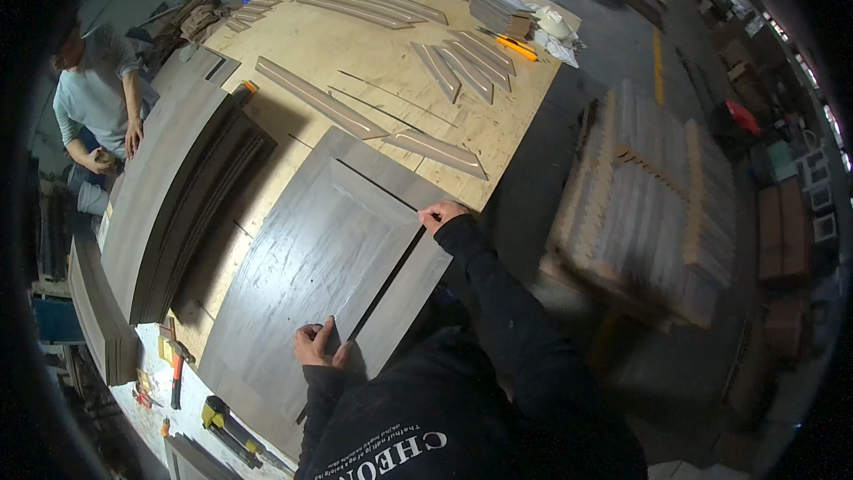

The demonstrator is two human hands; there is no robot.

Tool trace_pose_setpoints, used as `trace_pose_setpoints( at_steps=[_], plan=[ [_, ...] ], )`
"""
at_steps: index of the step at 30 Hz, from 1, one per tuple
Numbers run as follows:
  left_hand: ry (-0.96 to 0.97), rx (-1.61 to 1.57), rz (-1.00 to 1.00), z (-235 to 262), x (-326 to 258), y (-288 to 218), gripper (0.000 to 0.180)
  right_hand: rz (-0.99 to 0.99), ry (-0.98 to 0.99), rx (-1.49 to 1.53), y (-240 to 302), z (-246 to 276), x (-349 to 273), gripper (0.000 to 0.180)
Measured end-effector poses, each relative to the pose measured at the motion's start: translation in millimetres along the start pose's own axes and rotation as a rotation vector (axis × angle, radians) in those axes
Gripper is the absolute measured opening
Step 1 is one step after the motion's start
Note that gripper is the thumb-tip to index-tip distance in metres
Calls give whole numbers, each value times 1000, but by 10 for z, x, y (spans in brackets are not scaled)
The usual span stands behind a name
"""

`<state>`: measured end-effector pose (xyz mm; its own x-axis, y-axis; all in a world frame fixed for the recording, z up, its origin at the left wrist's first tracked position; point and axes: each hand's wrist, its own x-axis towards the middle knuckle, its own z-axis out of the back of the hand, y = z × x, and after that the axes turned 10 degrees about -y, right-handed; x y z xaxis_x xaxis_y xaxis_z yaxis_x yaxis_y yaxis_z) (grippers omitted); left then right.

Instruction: The person arranges wooden border strips onto wooden panels by hand and fastens them using a pneumatic nail gun.

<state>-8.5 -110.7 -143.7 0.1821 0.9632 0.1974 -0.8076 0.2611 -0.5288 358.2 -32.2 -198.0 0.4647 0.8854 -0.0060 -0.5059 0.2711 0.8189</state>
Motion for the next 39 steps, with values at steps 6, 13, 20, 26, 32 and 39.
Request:
trace_pose_setpoints(
  at_steps=[6, 13, 20, 26, 32, 39],
  plan=[
    [1, 16, 24, -60, 12, -3, 61, -59, 63, 18, -61, 4, 88, 20],
    [-75, -182, 38, -5, 31, 95, 57, -149, 132, 127, 87, 41, 400, 34],
    [-121, -278, 407, -48, 99, 28, 37, -6, -131, -306, 408, -25, 1129, 42],
    [-213, -180, 498, -91, 149, -129, 32, 283, -71, -344, 1228, -535, 1726, 74],
    [-308, -232, 542, -215, 171, -150, 28, 281, 120, -539, 1386, -1042, 2258, 73],
    [-229, -777, 825, -141, 99, -12, 25, -110, 493, -45, 1399, -750, 2014, 36]
  ],
)
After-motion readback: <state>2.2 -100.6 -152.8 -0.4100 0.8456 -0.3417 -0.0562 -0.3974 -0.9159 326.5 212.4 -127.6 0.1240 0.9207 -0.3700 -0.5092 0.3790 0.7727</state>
